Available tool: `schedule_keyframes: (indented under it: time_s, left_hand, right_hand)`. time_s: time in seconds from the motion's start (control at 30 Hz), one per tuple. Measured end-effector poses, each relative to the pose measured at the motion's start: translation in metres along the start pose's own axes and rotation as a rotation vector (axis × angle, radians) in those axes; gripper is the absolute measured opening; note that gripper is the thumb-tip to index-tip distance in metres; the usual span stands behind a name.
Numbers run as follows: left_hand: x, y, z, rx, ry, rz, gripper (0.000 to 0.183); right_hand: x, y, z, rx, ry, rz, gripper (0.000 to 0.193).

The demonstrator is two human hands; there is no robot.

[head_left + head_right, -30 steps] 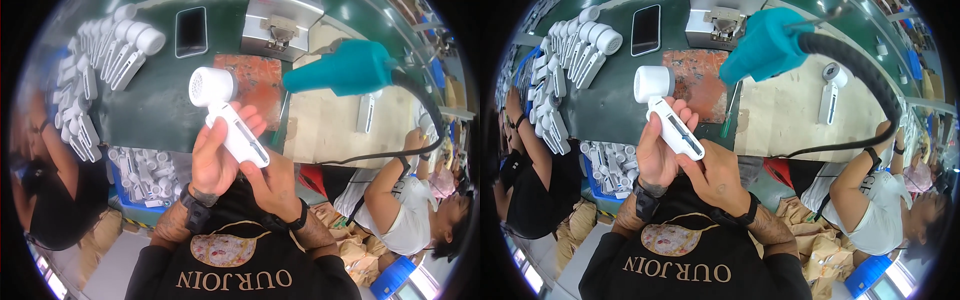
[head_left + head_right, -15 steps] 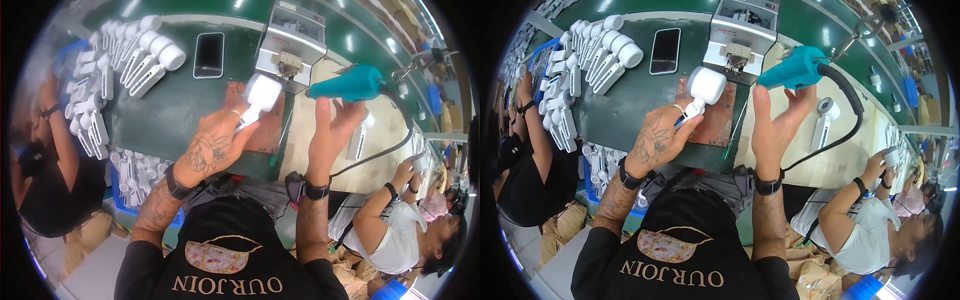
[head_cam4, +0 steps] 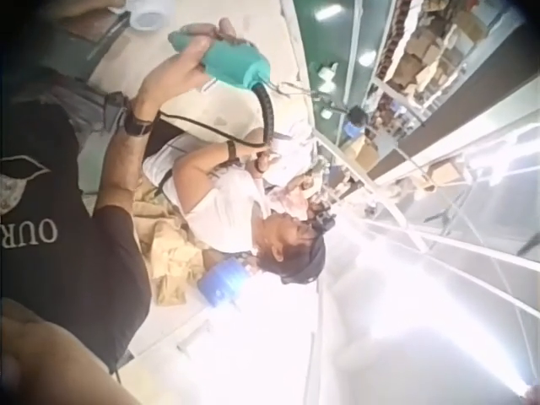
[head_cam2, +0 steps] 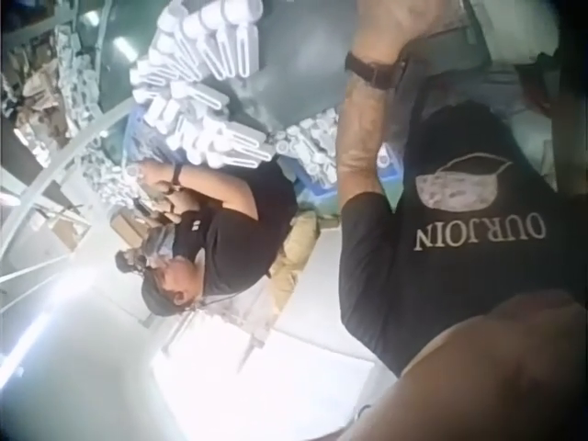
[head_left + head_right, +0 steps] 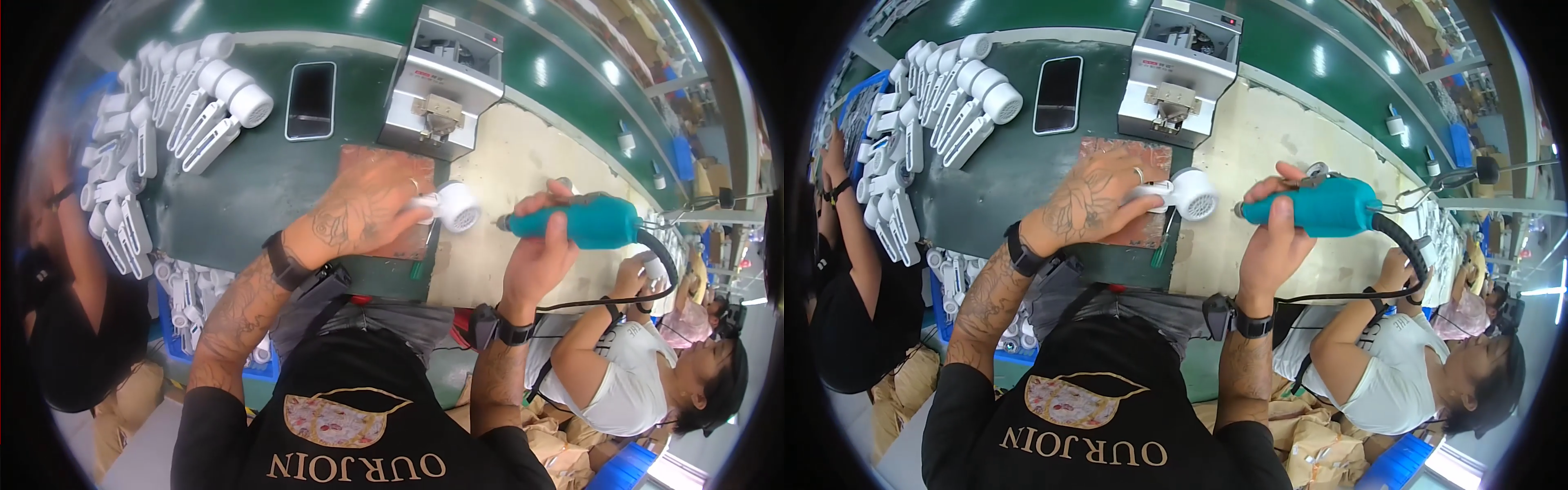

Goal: The person picks up a fan, uses a power screwdriver on it, and sets it aside. They then pick up another fan, use a screwdriver to pry open the handle, snap a cover onto it, and use the power screwdriver on it before setting it aside.

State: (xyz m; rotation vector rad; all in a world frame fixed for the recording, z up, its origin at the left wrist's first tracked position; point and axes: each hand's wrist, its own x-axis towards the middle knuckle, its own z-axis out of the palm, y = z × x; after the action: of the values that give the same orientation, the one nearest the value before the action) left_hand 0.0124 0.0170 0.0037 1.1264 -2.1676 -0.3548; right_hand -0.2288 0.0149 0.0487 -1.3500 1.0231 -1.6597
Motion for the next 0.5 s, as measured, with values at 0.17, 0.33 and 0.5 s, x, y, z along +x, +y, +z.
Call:
schedule_keyframes:
  time_s: [0.17,0.33,0.5]
  left_hand:
    - [0.011,-0.004,-0.004,-0.030,-0.063,-0.085,0.040]
    - [0.002,-0.007,-0.004,-0.053,-0.008,-0.020,0.043]
    - [-0.003,-0.009,-0.001,-0.040,0.005,-0.059,0.044]
  right_hand:
    - [0.009,-0.026,0.015,0.143,-0.047,0.012,0.052]
    - [0.049,-0.013,0.079,0.006,-0.084,-0.071,0.049]
    - [0.082,0.013,0.118,0.052,-0.144,-0.043,0.036]
